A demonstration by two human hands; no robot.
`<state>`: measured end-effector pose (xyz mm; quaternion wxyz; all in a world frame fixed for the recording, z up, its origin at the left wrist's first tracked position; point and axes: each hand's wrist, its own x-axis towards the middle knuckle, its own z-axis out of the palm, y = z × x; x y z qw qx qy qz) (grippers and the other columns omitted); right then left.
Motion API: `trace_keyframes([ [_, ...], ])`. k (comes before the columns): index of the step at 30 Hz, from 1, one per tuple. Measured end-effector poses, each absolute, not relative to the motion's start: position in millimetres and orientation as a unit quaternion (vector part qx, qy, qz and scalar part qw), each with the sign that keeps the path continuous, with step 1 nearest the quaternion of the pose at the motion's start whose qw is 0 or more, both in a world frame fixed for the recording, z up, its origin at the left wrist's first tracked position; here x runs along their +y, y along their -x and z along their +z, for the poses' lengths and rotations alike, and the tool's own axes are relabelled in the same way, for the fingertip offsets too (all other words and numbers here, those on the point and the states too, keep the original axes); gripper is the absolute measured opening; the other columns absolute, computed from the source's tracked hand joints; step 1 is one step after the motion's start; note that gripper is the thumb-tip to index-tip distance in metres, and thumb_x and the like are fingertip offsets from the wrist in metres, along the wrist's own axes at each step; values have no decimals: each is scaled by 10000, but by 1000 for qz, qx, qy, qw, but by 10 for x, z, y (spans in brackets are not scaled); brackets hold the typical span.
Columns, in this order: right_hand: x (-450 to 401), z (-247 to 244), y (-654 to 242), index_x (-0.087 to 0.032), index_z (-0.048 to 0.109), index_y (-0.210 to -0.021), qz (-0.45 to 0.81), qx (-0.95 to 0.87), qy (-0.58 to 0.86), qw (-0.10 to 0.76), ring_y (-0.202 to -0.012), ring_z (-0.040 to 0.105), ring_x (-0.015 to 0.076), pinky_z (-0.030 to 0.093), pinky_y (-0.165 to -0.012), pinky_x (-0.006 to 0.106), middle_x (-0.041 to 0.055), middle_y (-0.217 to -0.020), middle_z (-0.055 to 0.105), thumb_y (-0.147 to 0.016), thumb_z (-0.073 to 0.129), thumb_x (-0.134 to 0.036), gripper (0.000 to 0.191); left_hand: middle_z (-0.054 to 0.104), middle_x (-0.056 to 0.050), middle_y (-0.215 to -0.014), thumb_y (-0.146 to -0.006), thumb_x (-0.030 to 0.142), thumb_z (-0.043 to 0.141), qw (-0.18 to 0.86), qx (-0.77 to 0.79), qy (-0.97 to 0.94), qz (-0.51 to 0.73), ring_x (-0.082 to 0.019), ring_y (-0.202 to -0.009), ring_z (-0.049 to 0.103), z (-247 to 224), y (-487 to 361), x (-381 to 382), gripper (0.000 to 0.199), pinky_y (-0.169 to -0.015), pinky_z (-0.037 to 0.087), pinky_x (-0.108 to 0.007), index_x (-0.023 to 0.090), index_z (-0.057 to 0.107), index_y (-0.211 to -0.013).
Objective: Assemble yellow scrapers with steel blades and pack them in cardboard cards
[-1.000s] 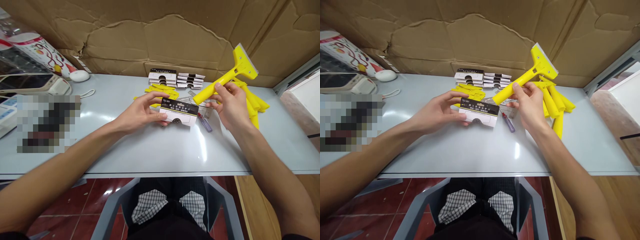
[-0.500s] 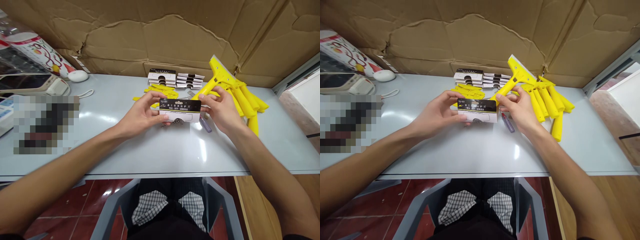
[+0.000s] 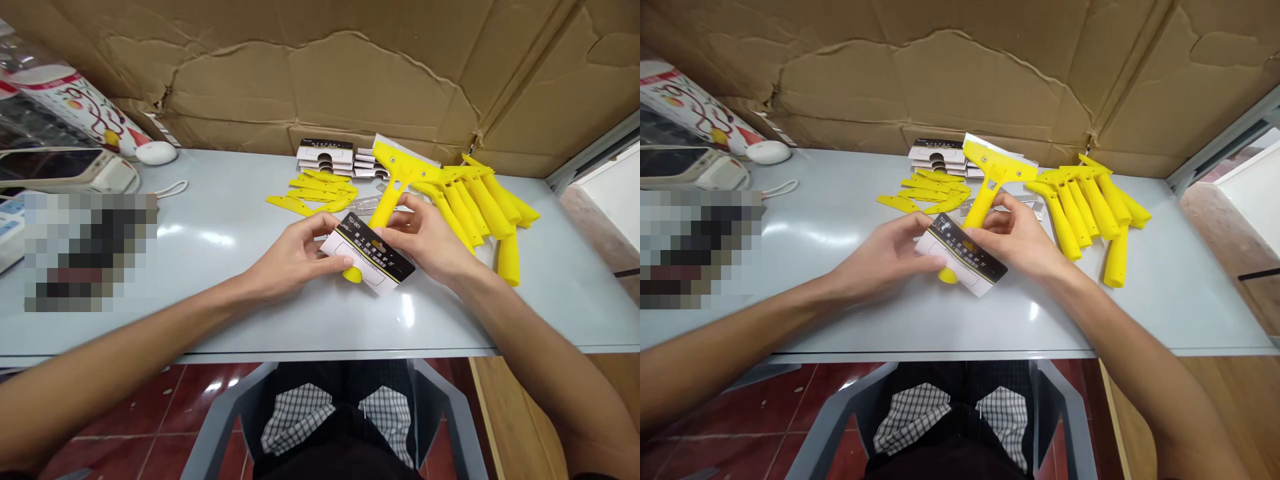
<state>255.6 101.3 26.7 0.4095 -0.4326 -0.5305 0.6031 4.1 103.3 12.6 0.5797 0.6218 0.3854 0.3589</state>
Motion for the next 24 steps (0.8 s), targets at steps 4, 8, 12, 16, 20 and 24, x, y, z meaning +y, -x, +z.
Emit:
trace_keyframes([
  [4,995,277,-2522,-271,730,-1143,590,-535,424,431,-1101,777,252,634,-1102,477,60,-1303,783,-705,1059,-368,556,807,-88,-1132,-771,366,1014,588,370,-630,347,-315,-1105,774,143,-68,981,457,-962,672,-485,216,718,-1084],
  [8,996,309,-2544,-261,759,-1179,593,-543,419,422,-1166,765,270,647,-1080,474,84,-1377,773,-738,1043,-416,546,812,-83,-1141,-765,344,1016,587,360,-638,344,-319,-1145,773,132,-67,941,470,-982,670,-486,220,718,-1107],
  [12,1022,370,-2639,-289,775,-1256,621,-569,392,370,-1146,781,271,667,-927,405,71,-1303,815,-779,1018,-478,568,799,-92,-1222,-737,360,1042,585,366,-617,379,-311,-1146,773,139,-67,930,539,-973,675,-464,223,699,-1130],
  [16,1034,392,-2661,-276,794,-1229,612,-600,415,306,-1010,801,264,653,-920,424,43,-1083,853,-701,1067,-365,601,783,-87,-1290,-713,350,1059,585,386,-592,397,-300,-1111,790,145,-84,945,620,-932,693,-450,239,658,-1172],
  [20,1030,352,-2620,-271,765,-1190,602,-555,450,357,-944,806,272,671,-868,452,30,-985,841,-661,1073,-311,614,756,-95,-1371,-691,302,1070,615,382,-562,401,-289,-1067,819,127,-82,966,809,-904,712,-453,284,578,-1333],
  [24,1060,336,-2620,-278,736,-1190,579,-514,465,429,-882,798,252,676,-796,432,24,-1013,829,-610,1090,-331,682,701,-111,-1440,-666,279,1084,644,392,-547,364,-243,-895,837,111,-53,965,965,-805,731,-437,344,510,-1439],
])
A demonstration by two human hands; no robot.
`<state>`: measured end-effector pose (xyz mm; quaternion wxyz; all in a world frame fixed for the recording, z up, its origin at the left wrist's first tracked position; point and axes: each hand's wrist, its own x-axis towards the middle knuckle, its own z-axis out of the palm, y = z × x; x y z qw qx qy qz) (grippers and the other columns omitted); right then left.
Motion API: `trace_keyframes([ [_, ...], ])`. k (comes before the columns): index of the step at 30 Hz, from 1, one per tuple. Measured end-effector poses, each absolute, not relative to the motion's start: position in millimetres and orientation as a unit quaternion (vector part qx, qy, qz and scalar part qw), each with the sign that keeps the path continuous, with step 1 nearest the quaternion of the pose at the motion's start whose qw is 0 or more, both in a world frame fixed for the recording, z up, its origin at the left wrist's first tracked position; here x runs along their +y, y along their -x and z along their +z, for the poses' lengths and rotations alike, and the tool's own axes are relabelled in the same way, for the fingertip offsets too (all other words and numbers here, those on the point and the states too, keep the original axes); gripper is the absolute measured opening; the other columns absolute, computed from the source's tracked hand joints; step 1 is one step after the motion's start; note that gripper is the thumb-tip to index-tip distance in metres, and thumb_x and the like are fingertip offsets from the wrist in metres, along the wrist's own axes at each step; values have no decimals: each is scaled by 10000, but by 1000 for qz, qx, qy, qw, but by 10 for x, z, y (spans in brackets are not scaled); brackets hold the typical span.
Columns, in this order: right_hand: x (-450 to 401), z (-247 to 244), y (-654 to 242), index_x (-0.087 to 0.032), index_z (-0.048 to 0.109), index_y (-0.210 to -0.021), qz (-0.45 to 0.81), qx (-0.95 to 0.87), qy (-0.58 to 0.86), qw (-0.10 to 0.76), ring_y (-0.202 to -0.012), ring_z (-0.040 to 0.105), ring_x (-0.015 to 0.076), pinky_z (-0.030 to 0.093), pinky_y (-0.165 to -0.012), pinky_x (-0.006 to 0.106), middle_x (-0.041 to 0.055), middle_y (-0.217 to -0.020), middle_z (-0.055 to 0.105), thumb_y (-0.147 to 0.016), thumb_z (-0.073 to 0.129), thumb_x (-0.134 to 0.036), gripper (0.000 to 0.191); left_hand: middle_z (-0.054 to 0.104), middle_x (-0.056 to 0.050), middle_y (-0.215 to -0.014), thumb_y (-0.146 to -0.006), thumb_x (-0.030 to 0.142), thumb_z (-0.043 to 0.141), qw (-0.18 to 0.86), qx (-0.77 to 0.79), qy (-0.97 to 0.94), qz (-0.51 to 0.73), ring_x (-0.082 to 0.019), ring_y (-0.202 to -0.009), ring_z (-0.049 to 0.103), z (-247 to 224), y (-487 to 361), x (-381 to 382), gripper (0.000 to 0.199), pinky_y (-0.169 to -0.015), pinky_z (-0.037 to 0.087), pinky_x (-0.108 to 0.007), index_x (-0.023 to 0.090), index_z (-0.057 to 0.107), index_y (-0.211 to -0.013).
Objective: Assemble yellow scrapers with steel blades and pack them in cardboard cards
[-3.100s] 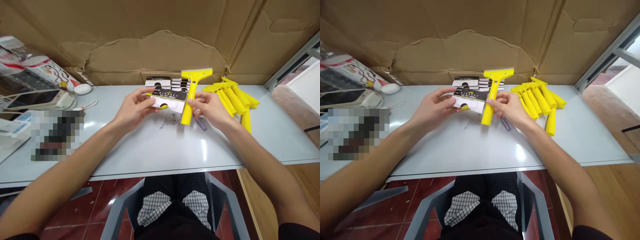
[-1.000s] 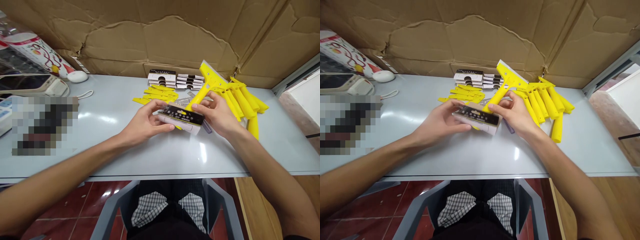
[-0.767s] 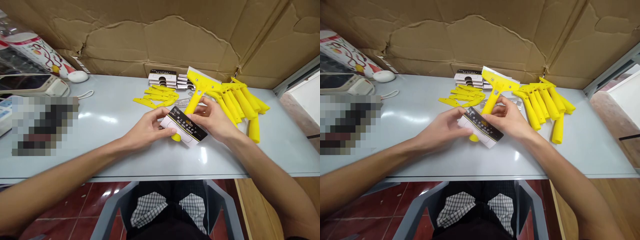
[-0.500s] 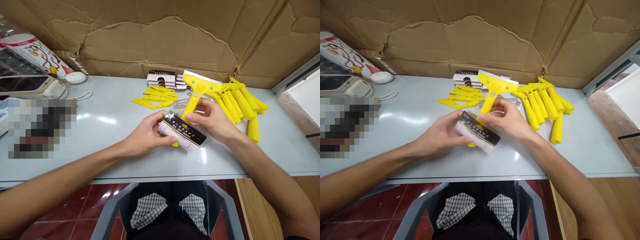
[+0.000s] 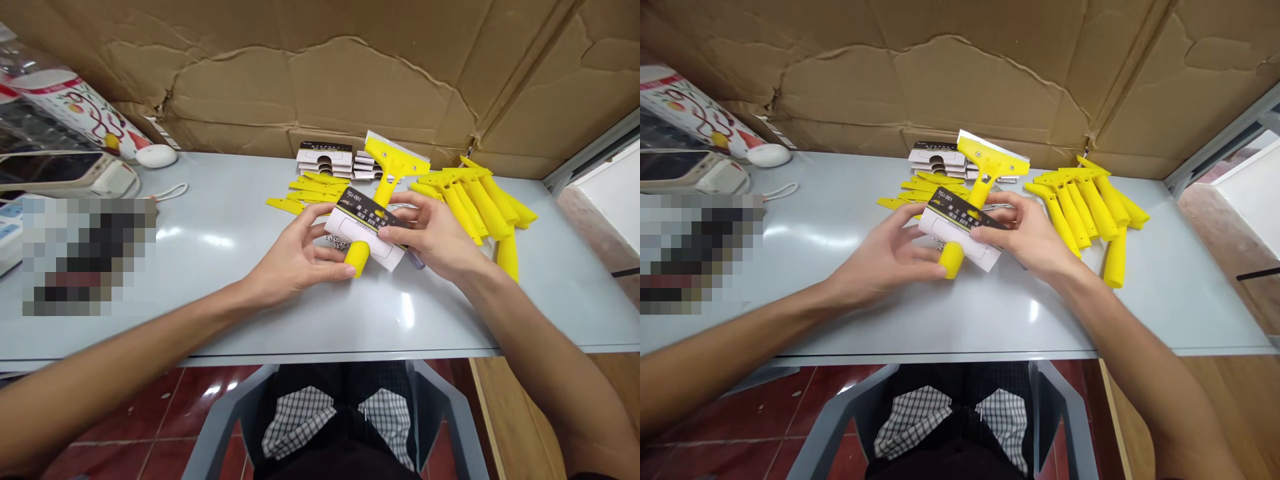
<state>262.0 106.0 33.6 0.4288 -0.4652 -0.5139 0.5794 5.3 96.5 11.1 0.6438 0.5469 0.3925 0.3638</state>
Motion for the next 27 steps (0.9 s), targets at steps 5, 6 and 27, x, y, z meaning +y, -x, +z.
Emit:
trace_keyframes([
  [5,1088,408,-2615,-262,700,-1039,557,-462,472,503,-1000,804,293,690,-867,471,50,-1079,818,-596,1085,-409,605,731,-79,-1242,-667,201,1071,692,367,-543,301,-239,-864,835,78,-35,954,1335,-815,729,-421,445,266,-1703],
  [6,1093,422,-2618,-266,685,-1032,558,-454,469,512,-1028,802,301,692,-873,475,50,-1092,816,-597,1081,-405,604,734,-74,-1214,-668,186,1067,699,364,-539,297,-244,-870,836,73,-35,953,1422,-815,725,-418,457,179,-1745],
  [27,1221,405,-2796,-264,681,-1089,500,-416,492,579,-781,773,254,656,-583,392,29,-918,778,-685,1001,-225,516,742,-61,-1119,-738,232,1002,739,288,-605,71,-242,-961,775,187,56,961,1003,-880,665,-445,235,497,-1604],
])
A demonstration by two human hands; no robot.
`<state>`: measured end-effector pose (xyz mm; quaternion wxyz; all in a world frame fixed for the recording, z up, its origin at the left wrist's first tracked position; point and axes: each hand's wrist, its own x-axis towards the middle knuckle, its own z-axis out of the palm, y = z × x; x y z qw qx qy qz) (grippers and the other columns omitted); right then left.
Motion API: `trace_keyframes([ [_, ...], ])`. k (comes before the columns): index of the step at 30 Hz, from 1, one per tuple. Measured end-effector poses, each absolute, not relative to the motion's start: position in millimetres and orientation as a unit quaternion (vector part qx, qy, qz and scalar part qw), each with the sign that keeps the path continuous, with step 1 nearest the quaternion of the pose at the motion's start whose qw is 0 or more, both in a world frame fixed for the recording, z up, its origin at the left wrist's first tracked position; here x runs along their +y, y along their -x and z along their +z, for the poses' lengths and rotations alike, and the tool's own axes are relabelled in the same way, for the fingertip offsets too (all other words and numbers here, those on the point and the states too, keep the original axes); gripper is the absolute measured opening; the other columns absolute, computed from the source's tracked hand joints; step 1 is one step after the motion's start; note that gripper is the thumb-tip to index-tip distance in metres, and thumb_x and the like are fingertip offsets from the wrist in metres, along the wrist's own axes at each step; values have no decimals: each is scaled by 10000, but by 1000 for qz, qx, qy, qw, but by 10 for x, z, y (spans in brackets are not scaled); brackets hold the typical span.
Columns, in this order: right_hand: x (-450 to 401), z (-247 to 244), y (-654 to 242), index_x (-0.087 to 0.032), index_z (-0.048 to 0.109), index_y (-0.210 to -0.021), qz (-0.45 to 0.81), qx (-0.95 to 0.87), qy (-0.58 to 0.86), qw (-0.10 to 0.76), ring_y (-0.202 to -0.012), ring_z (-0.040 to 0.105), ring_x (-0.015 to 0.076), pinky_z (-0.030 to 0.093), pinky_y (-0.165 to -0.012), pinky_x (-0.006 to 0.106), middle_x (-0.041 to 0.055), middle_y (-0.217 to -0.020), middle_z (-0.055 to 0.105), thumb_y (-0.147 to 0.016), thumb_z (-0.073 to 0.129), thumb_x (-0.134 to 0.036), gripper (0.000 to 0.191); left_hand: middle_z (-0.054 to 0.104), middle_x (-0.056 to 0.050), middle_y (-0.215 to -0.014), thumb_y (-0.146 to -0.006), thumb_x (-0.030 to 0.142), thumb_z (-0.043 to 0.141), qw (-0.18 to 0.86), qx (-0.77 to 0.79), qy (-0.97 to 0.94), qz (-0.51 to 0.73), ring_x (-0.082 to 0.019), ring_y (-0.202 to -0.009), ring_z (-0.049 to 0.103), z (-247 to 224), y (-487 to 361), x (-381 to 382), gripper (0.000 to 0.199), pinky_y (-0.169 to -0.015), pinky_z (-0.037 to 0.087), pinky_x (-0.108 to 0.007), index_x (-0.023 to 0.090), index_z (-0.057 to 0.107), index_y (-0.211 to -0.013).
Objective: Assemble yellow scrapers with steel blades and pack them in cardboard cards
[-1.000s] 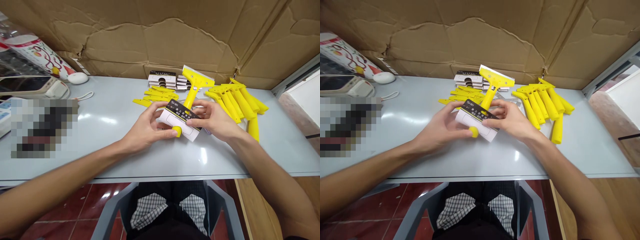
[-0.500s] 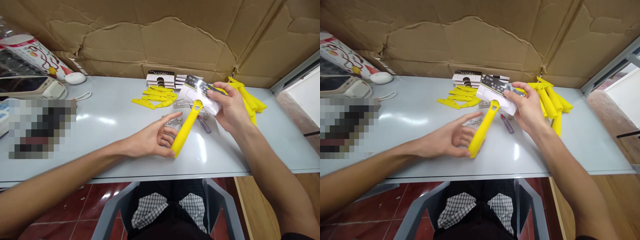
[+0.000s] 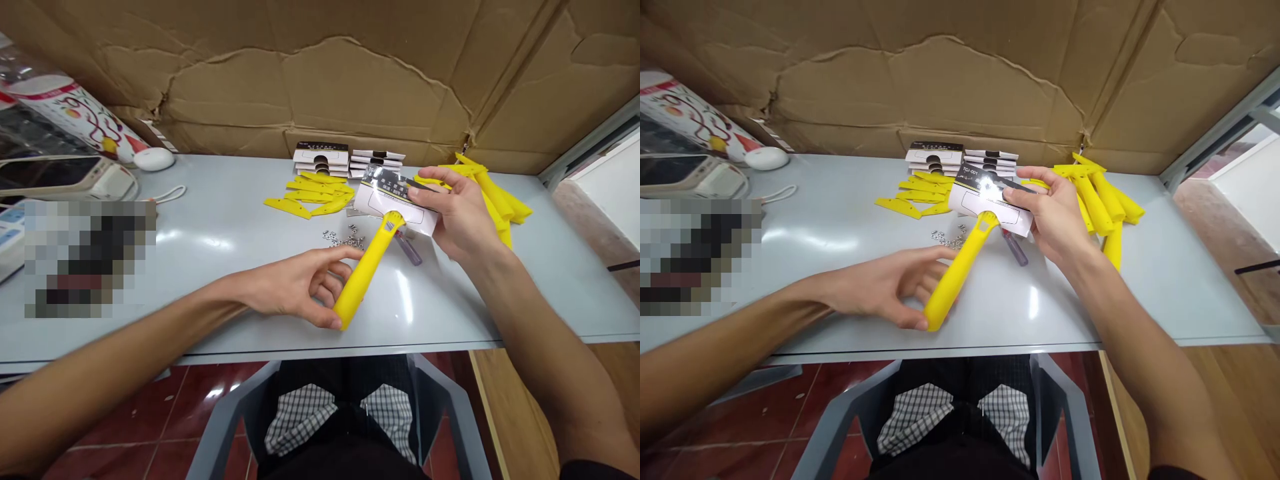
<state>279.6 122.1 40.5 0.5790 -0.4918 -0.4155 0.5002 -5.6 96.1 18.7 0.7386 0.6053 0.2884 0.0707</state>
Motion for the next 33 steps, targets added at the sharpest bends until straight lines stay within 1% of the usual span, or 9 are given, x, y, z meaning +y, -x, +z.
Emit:
trace_keyframes([
  [3,1227,391,-2768,-257,689,-1080,533,-409,489,556,-698,735,211,637,-552,358,4,-858,774,-628,1022,-229,562,746,-72,-1151,-769,267,1000,742,294,-598,68,-238,-955,787,228,40,941,912,-873,676,-439,228,554,-1563],
  [8,1158,321,-2620,-243,691,-1031,579,-428,473,507,-639,693,166,558,-514,276,-24,-765,747,-528,1078,-295,637,777,-109,-1158,-956,376,864,723,307,-600,154,-248,-956,804,217,-4,957,586,-831,708,-421,178,662,-1469],
  [12,1104,274,-2555,-245,680,-1045,578,-447,471,494,-649,696,160,540,-526,284,-13,-849,759,-580,1071,-354,617,800,-99,-1000,-956,423,868,696,351,-594,200,-229,-851,795,161,-51,962,496,-715,700,-348,132,729,-1333],
  [17,1082,220,-2553,-254,680,-1102,596,-484,456,451,-671,707,179,546,-574,317,-12,-863,775,-617,1048,-351,616,829,-149,-1098,-914,484,892,651,406,-565,303,-199,-736,775,202,-45,1024,495,-593,682,-321,122,766,-1227],
  [19,1066,200,-2543,-258,679,-1124,587,-521,452,424,-694,714,194,544,-594,333,-4,-863,791,-680,1006,-351,559,836,-123,-1022,-897,450,900,624,422,-579,311,-184,-696,761,237,-33,1058,458,-600,679,-316,119,782,-1192],
  [23,1035,210,-2557,-249,696,-1095,452,-628,476,417,-741,698,197,519,-639,348,9,-891,806,-777,914,-322,392,811,-61,-820,-901,393,872,590,456,-604,281,-176,-622,755,257,-60,1082,342,-647,680,-326,128,774,-1093],
  [27,1026,213,-2650,-244,696,-1129,368,-683,495,391,-844,749,236,574,-779,407,21,-933,819,-822,868,-274,354,721,-12,-619,-933,389,840,541,490,-637,249,-168,-501,700,209,-129,1066,263,-494,570,-273,176,685,-944],
  [30,985,146,-2722,-245,711,-1094,277,-723,511,374,-932,774,272,599,-868,449,38,-970,822,-851,841,-259,276,691,5,-593,-932,348,843,513,498,-654,246,-140,-460,654,172,-158,1066,256,-452,501,-248,196,642,-886],
  [33,875,69,-2800,-228,728,-1033,120,-763,513,374,-952,758,291,590,-893,475,83,-1005,811,-989,712,-295,81,704,-4,-612,-943,319,826,494,505,-662,248,-129,-464,644,153,-160,1091,227,-464,500,-247,193,646,-885],
])
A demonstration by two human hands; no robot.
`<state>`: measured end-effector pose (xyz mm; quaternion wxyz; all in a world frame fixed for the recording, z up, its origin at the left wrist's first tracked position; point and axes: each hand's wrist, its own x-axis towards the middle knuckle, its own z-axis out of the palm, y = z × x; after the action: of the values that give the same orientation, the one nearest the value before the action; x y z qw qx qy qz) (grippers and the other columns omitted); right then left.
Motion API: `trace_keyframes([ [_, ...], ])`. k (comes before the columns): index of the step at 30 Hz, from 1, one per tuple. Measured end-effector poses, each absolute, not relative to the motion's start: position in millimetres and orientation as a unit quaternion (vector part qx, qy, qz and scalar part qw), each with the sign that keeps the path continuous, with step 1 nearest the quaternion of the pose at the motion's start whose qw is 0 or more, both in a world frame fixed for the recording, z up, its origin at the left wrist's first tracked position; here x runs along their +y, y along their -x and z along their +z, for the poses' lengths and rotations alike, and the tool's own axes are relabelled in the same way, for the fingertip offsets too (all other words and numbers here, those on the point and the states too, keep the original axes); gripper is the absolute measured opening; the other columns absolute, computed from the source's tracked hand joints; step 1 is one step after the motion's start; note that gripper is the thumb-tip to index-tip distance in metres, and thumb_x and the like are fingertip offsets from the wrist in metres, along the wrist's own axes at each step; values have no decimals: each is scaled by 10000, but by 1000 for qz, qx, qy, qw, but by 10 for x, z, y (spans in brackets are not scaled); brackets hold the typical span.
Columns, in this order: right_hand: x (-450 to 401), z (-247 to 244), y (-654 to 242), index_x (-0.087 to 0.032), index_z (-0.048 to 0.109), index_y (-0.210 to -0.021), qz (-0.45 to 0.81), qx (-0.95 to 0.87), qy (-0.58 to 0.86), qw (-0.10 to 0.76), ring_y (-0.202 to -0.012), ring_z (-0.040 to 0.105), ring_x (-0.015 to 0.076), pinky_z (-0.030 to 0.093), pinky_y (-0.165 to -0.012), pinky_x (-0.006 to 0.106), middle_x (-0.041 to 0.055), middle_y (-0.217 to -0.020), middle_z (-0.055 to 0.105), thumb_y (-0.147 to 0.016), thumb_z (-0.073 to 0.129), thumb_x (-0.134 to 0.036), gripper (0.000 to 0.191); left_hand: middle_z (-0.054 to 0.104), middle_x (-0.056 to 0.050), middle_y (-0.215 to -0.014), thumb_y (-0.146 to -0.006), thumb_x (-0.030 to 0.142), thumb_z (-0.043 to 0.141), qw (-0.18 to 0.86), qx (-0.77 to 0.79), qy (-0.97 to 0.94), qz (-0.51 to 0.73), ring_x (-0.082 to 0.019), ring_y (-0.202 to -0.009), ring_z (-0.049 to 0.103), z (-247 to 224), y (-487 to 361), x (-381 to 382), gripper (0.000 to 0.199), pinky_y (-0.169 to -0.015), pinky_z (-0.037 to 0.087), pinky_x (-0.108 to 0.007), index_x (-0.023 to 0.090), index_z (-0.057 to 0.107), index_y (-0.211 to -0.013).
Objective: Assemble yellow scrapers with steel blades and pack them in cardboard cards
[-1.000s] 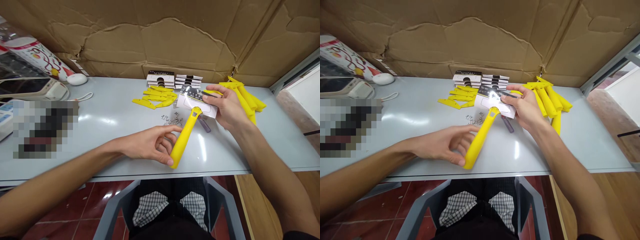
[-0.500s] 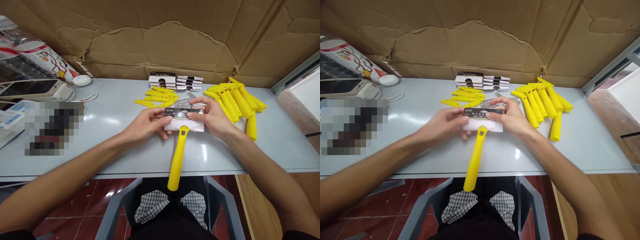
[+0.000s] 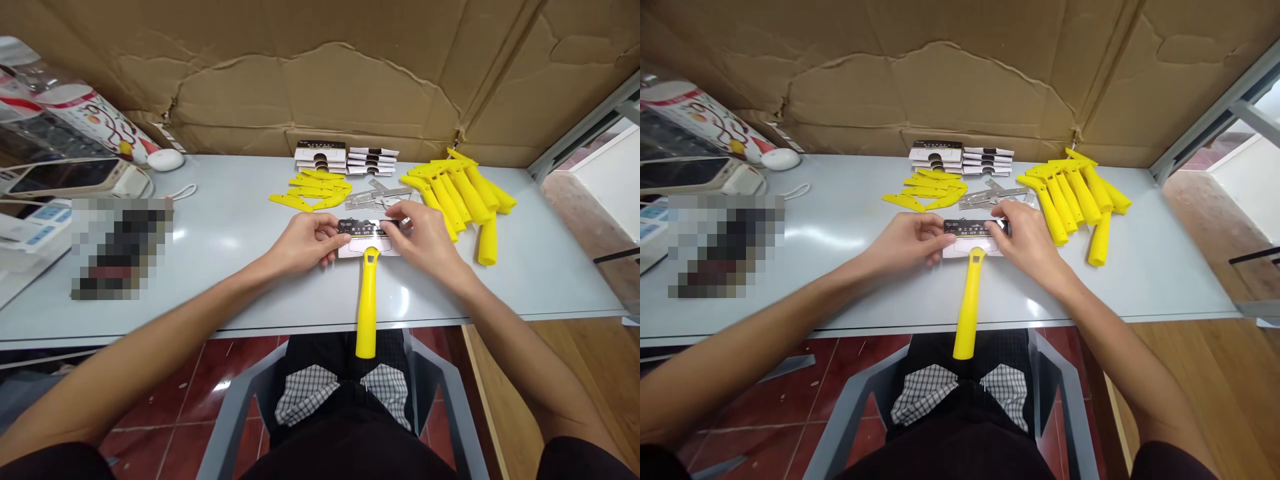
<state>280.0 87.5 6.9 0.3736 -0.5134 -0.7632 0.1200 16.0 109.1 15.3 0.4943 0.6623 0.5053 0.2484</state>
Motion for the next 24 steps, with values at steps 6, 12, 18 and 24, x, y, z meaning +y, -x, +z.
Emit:
trace_keyframes([
  [6,675,-52,-3009,-222,766,-1084,-46,-767,565,300,-1071,700,359,585,-941,544,162,-1133,767,-1053,606,-303,182,745,-29,-682,-925,306,815,449,522,-678,259,-130,-448,630,143,-203,1142,179,-450,486,-271,192,678,-905],
  [12,741,-131,-3148,-170,815,-1189,-79,-757,613,211,-1092,678,404,607,-888,584,216,-1186,733,-1056,520,-247,332,709,-17,-605,-933,382,801,447,519,-682,256,-160,-417,612,136,-371,1178,213,-449,470,-310,211,674,-932],
  [18,544,-107,-3207,-190,847,-1064,-83,-758,597,250,-1044,699,381,612,-914,595,190,-1081,779,-1097,489,-278,370,791,-75,-772,-993,376,722,255,477,-813,216,-264,-721,755,92,-633,1333,205,-843,603,-439,183,750,-932],
  [24,50,-121,-3155,-226,822,-1218,103,-696,561,436,-1153,794,333,635,-1058,593,132,-1228,843,-1107,595,-345,279,782,-257,-1295,-1095,317,609,92,463,-861,191,-385,-1158,759,150,-729,1235,361,-1025,564,-501,76,754,-1322],
])
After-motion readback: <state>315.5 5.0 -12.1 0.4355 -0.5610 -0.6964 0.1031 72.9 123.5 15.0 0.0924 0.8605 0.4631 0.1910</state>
